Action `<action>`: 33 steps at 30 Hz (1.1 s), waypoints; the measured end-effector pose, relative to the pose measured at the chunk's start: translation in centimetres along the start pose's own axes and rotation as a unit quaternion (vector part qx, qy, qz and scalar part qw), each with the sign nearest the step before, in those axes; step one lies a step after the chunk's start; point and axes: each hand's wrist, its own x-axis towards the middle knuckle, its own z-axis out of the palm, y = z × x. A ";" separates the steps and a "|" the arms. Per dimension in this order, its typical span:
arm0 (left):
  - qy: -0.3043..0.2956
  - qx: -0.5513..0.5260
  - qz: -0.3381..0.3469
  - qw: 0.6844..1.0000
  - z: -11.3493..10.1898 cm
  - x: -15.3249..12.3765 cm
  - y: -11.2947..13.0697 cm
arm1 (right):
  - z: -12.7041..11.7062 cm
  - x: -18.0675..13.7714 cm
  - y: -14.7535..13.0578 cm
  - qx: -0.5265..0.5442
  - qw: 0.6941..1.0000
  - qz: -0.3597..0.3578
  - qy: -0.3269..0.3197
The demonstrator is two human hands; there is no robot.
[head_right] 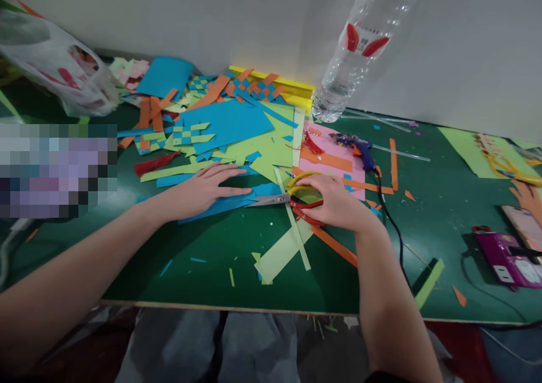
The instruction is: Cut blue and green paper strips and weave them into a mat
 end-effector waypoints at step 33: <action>0.059 0.104 -0.065 0.991 -0.3 0.4 0.7 | -1.2 -0.1 -0.2 -0.029 0.996 0.032 0.082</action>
